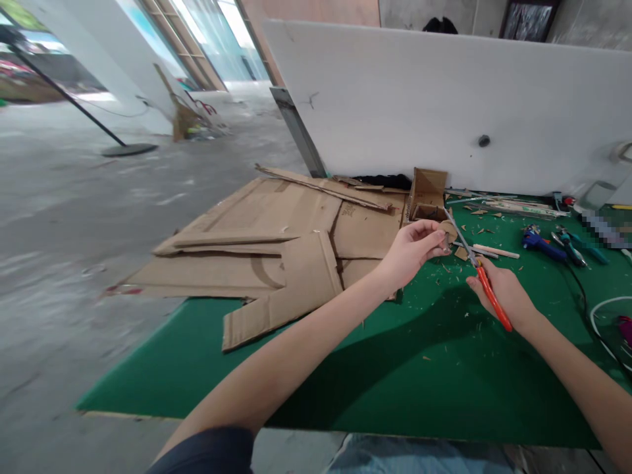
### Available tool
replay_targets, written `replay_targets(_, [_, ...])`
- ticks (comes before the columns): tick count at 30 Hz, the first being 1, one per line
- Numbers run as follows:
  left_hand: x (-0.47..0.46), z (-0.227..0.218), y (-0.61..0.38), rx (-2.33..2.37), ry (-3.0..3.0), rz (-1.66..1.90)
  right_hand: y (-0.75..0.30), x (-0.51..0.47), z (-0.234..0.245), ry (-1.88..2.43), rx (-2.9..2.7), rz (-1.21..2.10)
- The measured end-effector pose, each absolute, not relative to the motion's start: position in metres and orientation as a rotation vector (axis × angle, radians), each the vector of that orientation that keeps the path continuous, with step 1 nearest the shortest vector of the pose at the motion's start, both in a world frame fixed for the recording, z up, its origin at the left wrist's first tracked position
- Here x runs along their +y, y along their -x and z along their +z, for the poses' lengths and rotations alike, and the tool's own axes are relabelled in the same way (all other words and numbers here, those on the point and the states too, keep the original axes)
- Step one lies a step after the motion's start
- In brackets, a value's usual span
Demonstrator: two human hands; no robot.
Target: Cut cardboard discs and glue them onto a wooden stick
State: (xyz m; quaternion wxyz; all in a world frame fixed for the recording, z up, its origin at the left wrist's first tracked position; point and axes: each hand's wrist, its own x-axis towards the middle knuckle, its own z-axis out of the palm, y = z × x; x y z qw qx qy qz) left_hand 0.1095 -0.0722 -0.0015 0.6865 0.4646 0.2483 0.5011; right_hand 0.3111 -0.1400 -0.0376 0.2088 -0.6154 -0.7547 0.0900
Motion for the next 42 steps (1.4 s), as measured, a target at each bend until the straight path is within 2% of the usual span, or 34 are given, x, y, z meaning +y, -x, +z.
replay_targets(8, [-0.074, -0.005, -0.112, 0.589, -1.019, 1.101, -0.31, -0.139, -0.042, 1.874, -2.176, -0.006])
replay_targets(12, [-0.075, -0.002, -0.11, 0.556, -1.03, 1.1, -0.313, -0.138, -0.044, 1.825, -2.075, 0.111])
replay_targets(18, [-0.073, 0.003, -0.107, 0.532, -0.959, 1.164, -0.322, -0.136, -0.045, 1.482, -1.986, 0.426])
replay_targets(35, [-0.074, -0.001, -0.111, 0.52, -0.94, 1.156, -0.314, -0.139, -0.038, 1.629, -2.061, 0.451])
replay_targets(42, [-0.074, -0.004, -0.114, 0.529, -0.926, 1.151, -0.306, -0.141, -0.04, 1.826, -2.057, 0.189])
